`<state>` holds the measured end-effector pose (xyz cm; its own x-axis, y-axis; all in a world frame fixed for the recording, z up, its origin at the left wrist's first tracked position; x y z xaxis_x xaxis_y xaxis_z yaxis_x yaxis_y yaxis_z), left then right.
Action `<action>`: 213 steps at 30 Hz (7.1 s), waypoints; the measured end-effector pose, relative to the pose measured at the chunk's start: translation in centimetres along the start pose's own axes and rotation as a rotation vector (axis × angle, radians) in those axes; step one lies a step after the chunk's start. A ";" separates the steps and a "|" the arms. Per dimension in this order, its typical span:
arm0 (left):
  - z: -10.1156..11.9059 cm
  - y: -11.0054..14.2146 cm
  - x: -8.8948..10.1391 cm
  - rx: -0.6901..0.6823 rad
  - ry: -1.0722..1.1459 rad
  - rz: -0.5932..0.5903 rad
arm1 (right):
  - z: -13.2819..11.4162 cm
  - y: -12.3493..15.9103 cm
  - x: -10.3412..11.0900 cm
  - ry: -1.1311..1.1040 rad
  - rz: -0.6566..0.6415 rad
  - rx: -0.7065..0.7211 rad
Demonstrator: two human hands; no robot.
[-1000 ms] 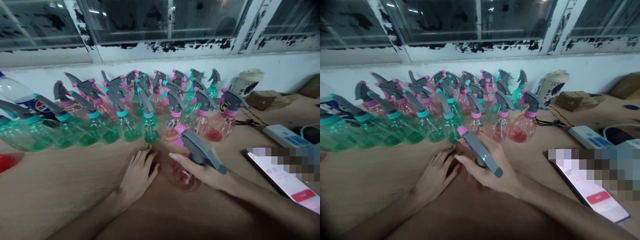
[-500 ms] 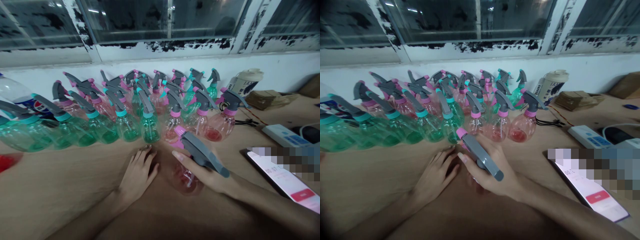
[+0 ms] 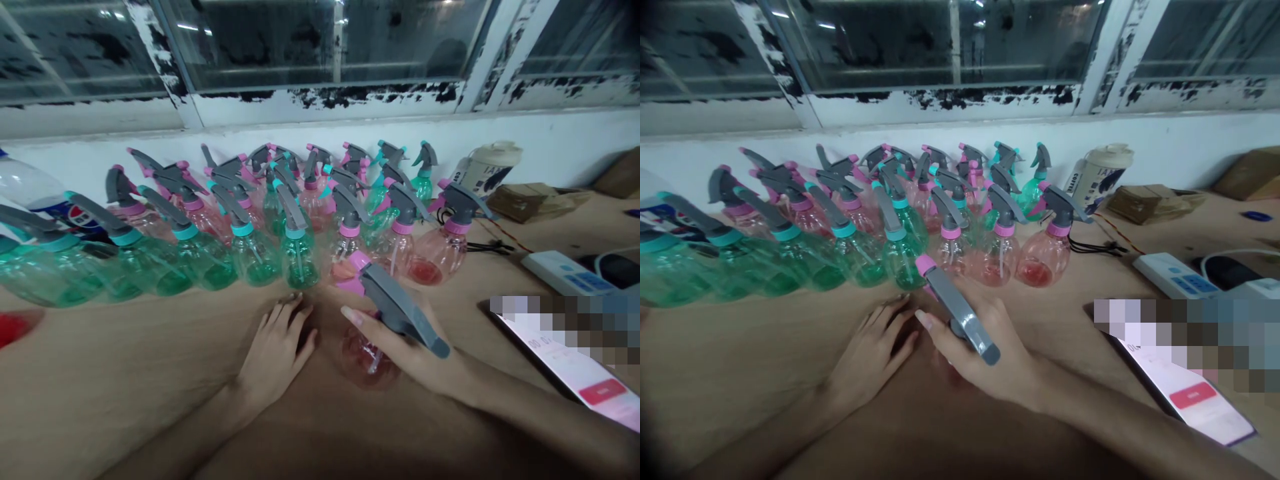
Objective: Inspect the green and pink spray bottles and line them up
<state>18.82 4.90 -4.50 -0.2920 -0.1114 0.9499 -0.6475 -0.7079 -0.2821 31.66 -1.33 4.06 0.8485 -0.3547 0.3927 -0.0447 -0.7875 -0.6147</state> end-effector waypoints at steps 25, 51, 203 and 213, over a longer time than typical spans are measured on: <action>0.2 0.0 0.4 -0.012 0.013 0.011 | -0.1 -0.8 0.7 0.067 0.004 0.061; 0.0 0.0 0.2 -0.006 0.031 0.008 | -0.5 -1.2 0.3 0.057 -0.029 0.094; 0.3 0.0 0.2 -0.027 0.013 -0.006 | -0.2 -0.4 -0.2 -0.023 -0.020 0.011; 0.1 0.1 0.2 -0.025 -0.005 0.040 | 0.1 1.2 1.8 0.201 0.063 -0.046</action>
<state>18.76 4.70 -4.38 -0.3144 -0.1423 0.9386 -0.6526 -0.6856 -0.3226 33.16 -2.85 4.01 0.7215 -0.4935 0.4856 -0.1224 -0.7812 -0.6121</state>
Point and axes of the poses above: each hand's wrist, its own y-axis away from the middle knuckle, its own x-axis out of the back of the hand, z = x × y, the point moved 10 cm from there along -y, towards the middle knuckle, and after that the axes turned 9 degrees about x, right-handed, at the moved point
